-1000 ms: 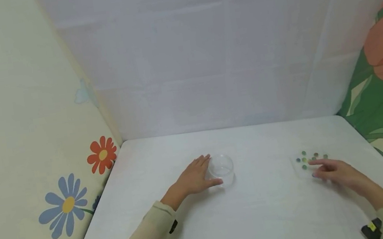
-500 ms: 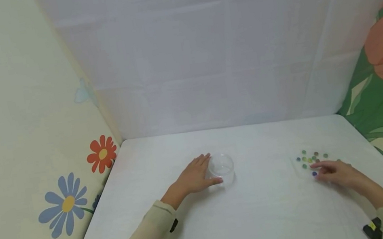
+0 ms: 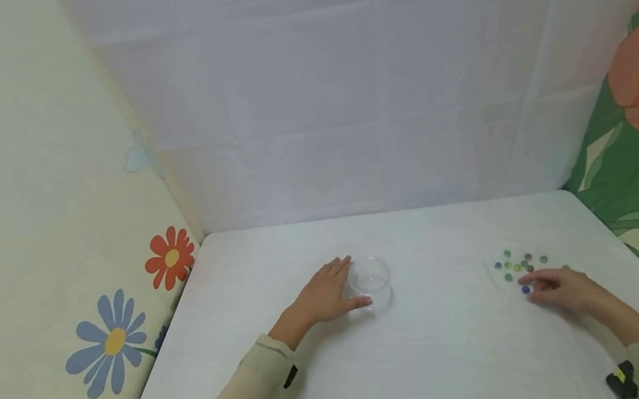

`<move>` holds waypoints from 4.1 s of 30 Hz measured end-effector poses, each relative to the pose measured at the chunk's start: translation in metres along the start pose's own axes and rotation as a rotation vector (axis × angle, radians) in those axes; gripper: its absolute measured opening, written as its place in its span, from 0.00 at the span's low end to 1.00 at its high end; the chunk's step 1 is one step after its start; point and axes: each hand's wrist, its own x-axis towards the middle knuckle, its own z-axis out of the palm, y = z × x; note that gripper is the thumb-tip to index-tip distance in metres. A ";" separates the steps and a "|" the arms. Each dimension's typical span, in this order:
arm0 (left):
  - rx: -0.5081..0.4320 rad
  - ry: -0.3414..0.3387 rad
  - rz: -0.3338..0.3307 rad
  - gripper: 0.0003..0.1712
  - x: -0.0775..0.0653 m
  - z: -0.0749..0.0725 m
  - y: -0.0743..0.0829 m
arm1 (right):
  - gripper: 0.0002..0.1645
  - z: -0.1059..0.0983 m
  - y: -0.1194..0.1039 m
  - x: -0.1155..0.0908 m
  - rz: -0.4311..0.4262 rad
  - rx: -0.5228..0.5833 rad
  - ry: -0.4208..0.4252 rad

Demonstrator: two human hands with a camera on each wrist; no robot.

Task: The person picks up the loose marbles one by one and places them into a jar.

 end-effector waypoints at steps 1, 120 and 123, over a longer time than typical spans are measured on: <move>0.001 0.000 0.001 0.63 0.000 0.000 0.000 | 0.30 0.000 0.000 0.001 0.001 -0.004 0.002; -0.050 -0.013 -0.011 0.61 0.006 -0.002 0.003 | 0.20 0.069 -0.197 0.066 -0.273 0.589 -0.057; -0.054 -0.013 -0.012 0.61 0.006 -0.002 0.003 | 0.21 0.071 -0.200 0.066 -0.286 0.582 -0.062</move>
